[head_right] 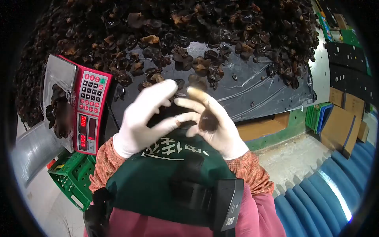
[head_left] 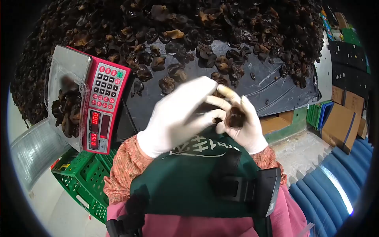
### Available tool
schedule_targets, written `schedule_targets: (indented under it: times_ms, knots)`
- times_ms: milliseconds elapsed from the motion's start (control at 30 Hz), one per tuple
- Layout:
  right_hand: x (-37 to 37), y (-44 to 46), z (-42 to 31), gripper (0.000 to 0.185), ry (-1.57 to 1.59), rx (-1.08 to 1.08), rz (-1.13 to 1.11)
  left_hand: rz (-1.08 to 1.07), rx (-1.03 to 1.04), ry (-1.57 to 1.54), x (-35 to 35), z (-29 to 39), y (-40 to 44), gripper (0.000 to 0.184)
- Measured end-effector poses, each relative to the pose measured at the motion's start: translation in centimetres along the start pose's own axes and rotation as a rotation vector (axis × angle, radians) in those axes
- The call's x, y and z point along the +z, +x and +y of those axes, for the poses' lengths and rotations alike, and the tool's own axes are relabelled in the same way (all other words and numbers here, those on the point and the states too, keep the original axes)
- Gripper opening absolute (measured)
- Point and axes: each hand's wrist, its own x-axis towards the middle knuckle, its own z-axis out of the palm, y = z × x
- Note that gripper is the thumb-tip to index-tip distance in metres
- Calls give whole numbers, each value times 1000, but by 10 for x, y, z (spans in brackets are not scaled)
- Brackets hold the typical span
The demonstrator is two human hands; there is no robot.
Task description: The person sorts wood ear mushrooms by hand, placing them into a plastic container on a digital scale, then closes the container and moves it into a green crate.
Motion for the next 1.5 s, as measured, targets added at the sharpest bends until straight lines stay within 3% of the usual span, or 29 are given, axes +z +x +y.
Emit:
schedule_targets:
  times_ms: [67, 133, 200, 233, 333, 400, 467, 500, 667, 733, 800, 833, 867, 967, 1100, 1133, 1167, 1267, 1333, 1367, 1400, 1433, 1500]
  knots:
    - [-35, -10, 6, 37, 197, 20, 60, -10, -50, 0, -7, -9, -10, 23]
    - [-42, -34, -12, 27, -144, -117, 2, -29, -69, 3, -9, -16, -13, 23]
    - [-44, -51, -28, 17, -736, -90, 406, -80, -43, 10, 3, -19, -10, 23]
    - [-34, -51, -31, 14, -823, -79, 500, -109, -19, 25, 16, -19, -8, 23]
    - [-27, -41, -20, 20, -1286, -234, 476, -166, 23, 68, 50, -19, 1, 24]
    - [-27, -33, -4, 30, -1855, -590, 468, -188, 36, 94, 62, -22, 7, 24]
    - [-39, -29, 7, 30, -2106, -601, 436, -203, 46, 105, 68, -25, 12, 24]
    - [-44, -27, 12, 19, -2059, -609, 438, -207, 53, 105, 69, -25, 14, 24]
    - [-56, -69, -22, 13, -2222, -506, 519, -112, 74, -71, 49, -9, 27, 25]
    - [-62, -98, -45, 17, -2346, -184, 617, -123, 166, -225, 43, 20, 38, 26]
    - [-73, -116, -58, 30, -2466, -299, 634, -243, 332, -364, 52, 49, 47, 26]
    - [-76, -121, -64, 35, -2438, -237, 702, -298, 386, -404, 57, 59, 49, 27]
    - [-74, -122, -67, 30, -2395, -308, 799, -347, 423, -442, 62, 65, 50, 27]
    - [-73, -126, -77, 23, -2318, -412, 1007, -290, 218, -527, 50, 56, 49, 27]
    - [-53, -85, -73, 23, -2122, -758, 791, -22, -440, -536, 0, 15, 22, 28]
    - [-45, -68, -68, 22, -2050, -720, 765, 55, -610, -526, -10, 8, 15, 28]
    - [-43, -47, -64, 24, -2045, -846, 642, 113, -618, -440, -16, 5, 9, 28]
    - [-36, 11, -50, 39, -1900, -861, 603, 173, -589, -300, -24, -5, -9, 29]
    - [-32, 40, -42, 40, -1840, -787, 639, 198, -507, -188, -18, -11, -22, 30]
    - [-31, 46, -36, 34, -1787, -771, 579, 213, -544, -228, -11, -16, -29, 32]
    - [-32, 51, -31, 28, -1732, -755, 522, 201, -418, -87, -9, -19, -30, 34]
    - [-34, 54, -23, 17, -1720, -888, 472, 206, -435, -122, -5, -20, -32, 34]
    - [-28, 42, -7, 13, -1684, -848, 349, 205, -440, -132, -2, -22, -38, 34]
